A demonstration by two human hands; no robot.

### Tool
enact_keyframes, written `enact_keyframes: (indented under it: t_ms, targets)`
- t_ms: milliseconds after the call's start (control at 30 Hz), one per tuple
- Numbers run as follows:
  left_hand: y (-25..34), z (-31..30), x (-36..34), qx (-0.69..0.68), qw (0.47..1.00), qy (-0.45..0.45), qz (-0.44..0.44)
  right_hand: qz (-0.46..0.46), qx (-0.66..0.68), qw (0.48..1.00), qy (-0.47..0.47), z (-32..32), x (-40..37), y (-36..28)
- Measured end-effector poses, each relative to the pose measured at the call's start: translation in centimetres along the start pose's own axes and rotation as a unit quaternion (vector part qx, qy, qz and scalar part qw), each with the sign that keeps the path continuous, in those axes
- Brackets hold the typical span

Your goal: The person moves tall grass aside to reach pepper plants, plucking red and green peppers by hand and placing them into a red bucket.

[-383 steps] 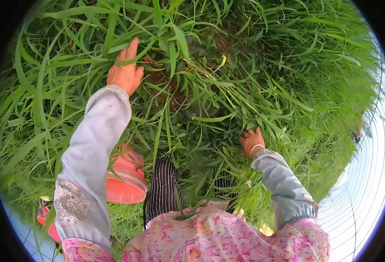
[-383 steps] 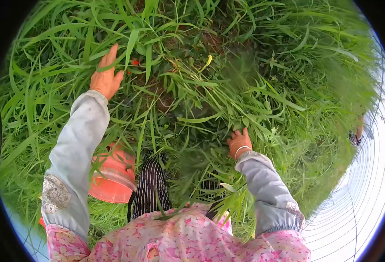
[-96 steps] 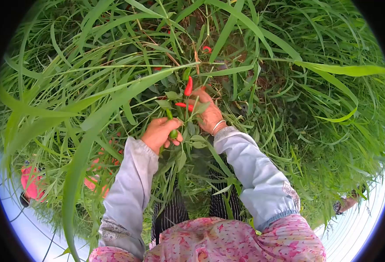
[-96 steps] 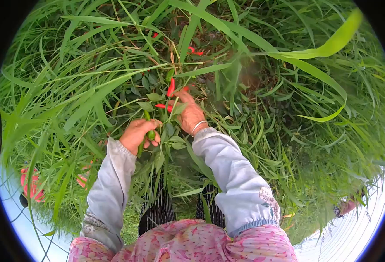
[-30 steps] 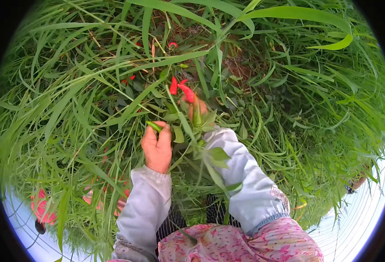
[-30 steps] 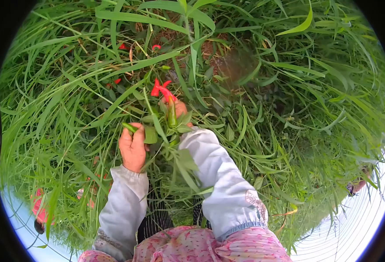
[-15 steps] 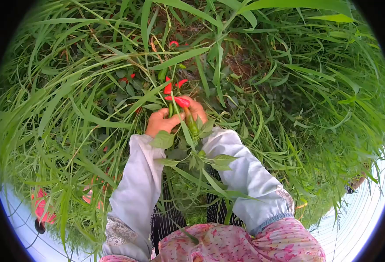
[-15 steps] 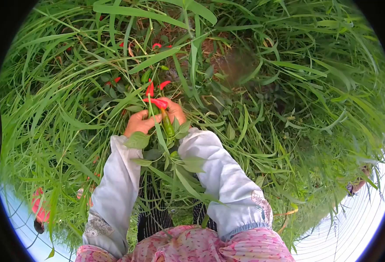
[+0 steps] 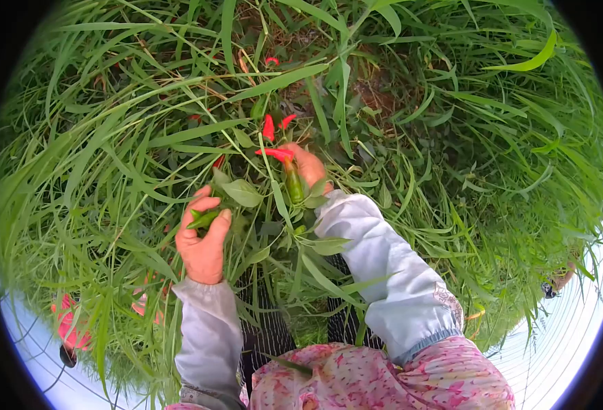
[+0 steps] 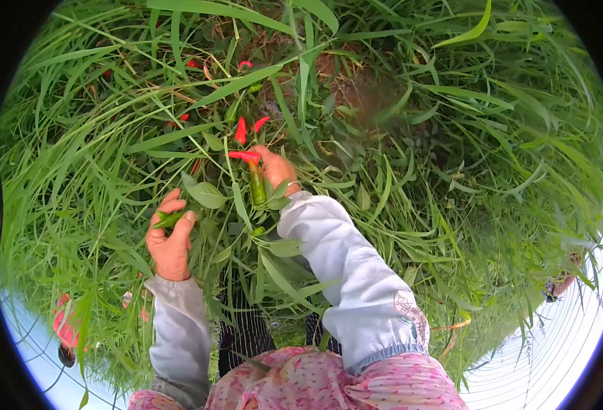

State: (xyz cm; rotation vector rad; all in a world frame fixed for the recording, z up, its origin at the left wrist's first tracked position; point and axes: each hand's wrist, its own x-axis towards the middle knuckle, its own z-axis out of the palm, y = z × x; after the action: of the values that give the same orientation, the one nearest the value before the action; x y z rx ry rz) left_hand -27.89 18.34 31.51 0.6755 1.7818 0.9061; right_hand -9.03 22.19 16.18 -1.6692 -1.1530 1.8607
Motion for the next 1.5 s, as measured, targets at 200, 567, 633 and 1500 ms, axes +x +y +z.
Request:
enact_keyframes:
  t_ms: [200, 567, 633, 1500]
  targets:
    - [7.6, 2.7, -0.6, 0.083, 0.972, -0.222, -0.002, -0.015, -0.280, 0.960, -0.011, 1.0, -0.2, -1.6]
    - [-1.0, 6.6, -0.1, 0.403, 0.901, -0.151, 0.045, 0.013, -0.301, 0.953, 0.003, 2.1, -0.6, -3.8]
    - [-1.2, 7.0, 0.0, 0.399, 0.907, -0.136, 0.020, 0.036, -0.255, 0.966, -0.012, 2.0, -0.1, -2.9]
    - [3.7, 3.5, -4.1, -0.124, 0.987, -0.101, -0.009, 0.002, -0.201, 0.980, 0.010, 2.6, 0.5, -1.7]
